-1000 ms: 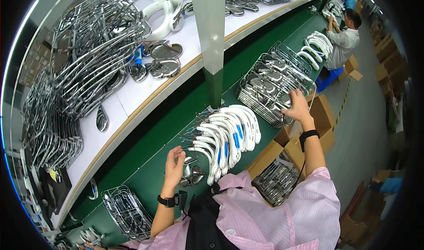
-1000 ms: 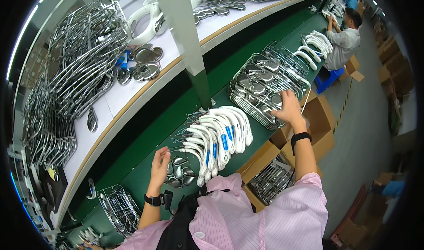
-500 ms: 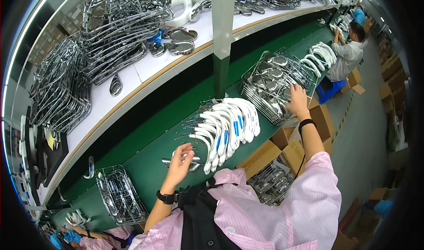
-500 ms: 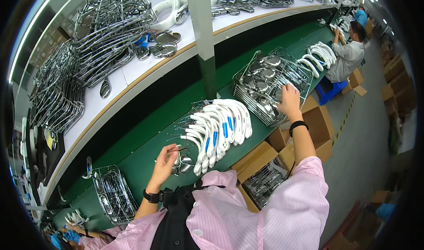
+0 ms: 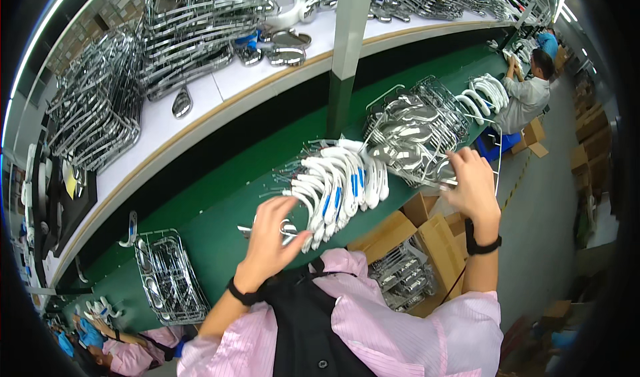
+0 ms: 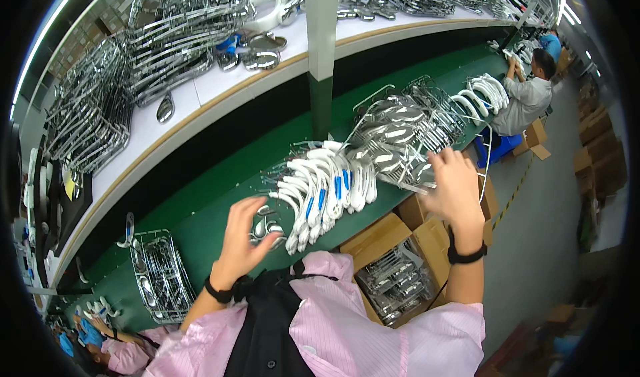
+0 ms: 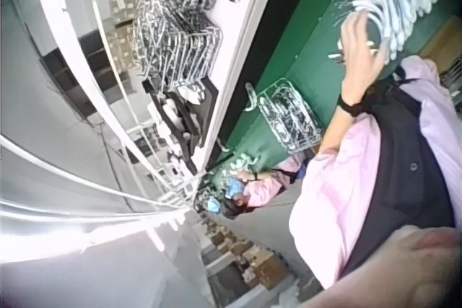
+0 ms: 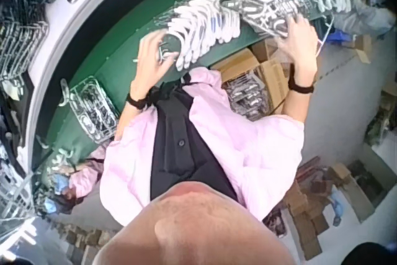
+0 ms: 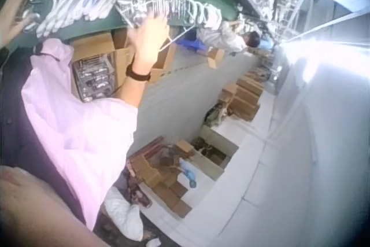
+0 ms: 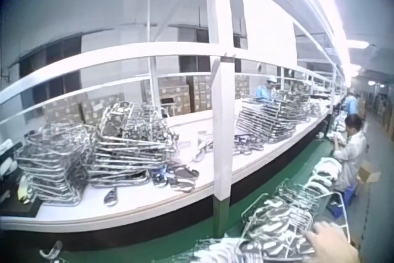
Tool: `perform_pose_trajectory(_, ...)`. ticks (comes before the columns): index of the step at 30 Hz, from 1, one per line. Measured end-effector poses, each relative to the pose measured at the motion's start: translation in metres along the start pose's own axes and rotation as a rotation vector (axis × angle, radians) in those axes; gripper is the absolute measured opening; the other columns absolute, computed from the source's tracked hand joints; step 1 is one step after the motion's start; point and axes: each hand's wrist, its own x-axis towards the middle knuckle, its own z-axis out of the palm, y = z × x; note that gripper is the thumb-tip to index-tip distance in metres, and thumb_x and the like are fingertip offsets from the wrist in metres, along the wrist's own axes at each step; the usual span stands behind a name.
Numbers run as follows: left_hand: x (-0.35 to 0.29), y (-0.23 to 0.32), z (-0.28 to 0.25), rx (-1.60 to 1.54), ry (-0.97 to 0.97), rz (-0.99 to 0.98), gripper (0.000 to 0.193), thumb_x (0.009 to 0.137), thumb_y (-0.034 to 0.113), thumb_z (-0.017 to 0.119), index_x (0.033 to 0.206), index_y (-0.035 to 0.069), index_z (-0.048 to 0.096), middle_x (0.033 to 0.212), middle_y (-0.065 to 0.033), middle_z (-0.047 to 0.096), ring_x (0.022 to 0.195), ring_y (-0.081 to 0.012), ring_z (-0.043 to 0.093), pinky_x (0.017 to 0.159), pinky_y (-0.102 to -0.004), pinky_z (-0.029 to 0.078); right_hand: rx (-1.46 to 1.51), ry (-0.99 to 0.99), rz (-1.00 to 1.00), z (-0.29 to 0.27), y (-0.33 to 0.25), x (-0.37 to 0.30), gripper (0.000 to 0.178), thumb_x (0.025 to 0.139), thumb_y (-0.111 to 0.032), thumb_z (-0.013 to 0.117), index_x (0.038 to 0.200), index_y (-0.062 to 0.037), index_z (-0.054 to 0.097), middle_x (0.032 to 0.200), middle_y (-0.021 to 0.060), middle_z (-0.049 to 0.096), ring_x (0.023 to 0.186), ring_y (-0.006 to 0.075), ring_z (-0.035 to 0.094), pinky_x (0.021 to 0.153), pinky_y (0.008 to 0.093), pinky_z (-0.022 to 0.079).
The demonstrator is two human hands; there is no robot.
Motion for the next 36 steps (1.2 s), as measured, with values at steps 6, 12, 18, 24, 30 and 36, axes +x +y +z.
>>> perform_pose_trajectory(6,0.006,0.013,0.017,0.128,-0.277,0.233,0.055,0.072,0.008,0.07,0.124,0.004,0.054,0.12,-0.0151,0.058,0.108,-0.0303,0.058,0.091,-0.0404,0.049,0.282,-0.316,-0.374,-0.041,-0.116,-0.004,0.042,0.061,-0.022,0.075,0.098,-0.0055,0.064,0.08,0.0107,0.062,0.076,0.0304,0.063,0.071,0.0394,0.05)
perform_pose_trajectory(12,-0.107,-0.057,-0.036,0.019,-0.05,-0.27,0.032,0.084,0.004,0.062,0.115,0.002,0.059,0.09,-0.0108,0.068,0.072,-0.0232,0.068,0.067,-0.033,0.055,0.502,0.318,-0.607,-0.043,-0.203,0.022,0.05,0.064,-0.034,0.078,0.102,-0.0067,0.063,0.102,0.0075,0.062,0.102,0.0317,0.058,0.102,0.0564,0.034)
perform_pose_trajectory(18,-0.21,-0.1,-0.05,-1.082,0.435,-1.018,0.032,0.102,0.026,0.045,0.12,0.001,0.05,0.095,-0.0124,0.066,0.076,-0.0186,0.067,0.065,-0.0297,0.056,1.44,-0.251,-0.003,0.17,-0.241,0.025,0.018,0.093,-0.011,0.048,0.101,-0.0026,0.062,0.101,0.0048,0.065,0.094,0.0133,0.058,0.079,0.0284,0.045)
perform_pose_trajectory(24,-0.242,-0.111,-0.048,-1.39,0.606,-1.24,0.045,0.101,0.043,0.039,0.117,0.004,0.056,0.098,-0.0128,0.067,0.076,-0.0195,0.066,0.065,-0.0317,0.055,2.372,-1.102,0.064,0.164,-0.361,-0.005,0.052,0.093,-0.023,0.044,0.138,0.003,0.041,0.133,0.017,0.053,0.116,0.0228,0.055,0.098,0.0328,0.045)
perform_pose_trajectory(30,-0.252,-0.116,-0.065,-1.606,0.71,-1.153,0.044,0.101,0.044,0.039,0.116,0.006,0.054,0.096,-0.0124,0.066,0.076,-0.0198,0.065,0.062,-0.0347,0.057,2.794,-1.026,0.041,0.173,-0.394,-0.018,0.028,0.093,-0.021,0.057,0.113,-0.0025,0.05,0.117,0.0136,0.058,0.109,0.025,0.059,0.092,0.035,0.05)
perform_pose_trajectory(36,-0.263,-0.142,-0.083,-1.382,0.846,-1.071,0.039,0.102,0.041,0.037,0.116,0.006,0.049,0.098,-0.0153,0.064,0.078,-0.0238,0.066,0.059,-0.036,0.058,1.971,-0.551,0.329,0.214,-0.389,-0.029,0.022,0.093,-0.007,0.054,0.113,-0.0021,0.049,0.093,0.0098,0.064,0.077,0.0157,0.064,0.067,0.0282,0.051)
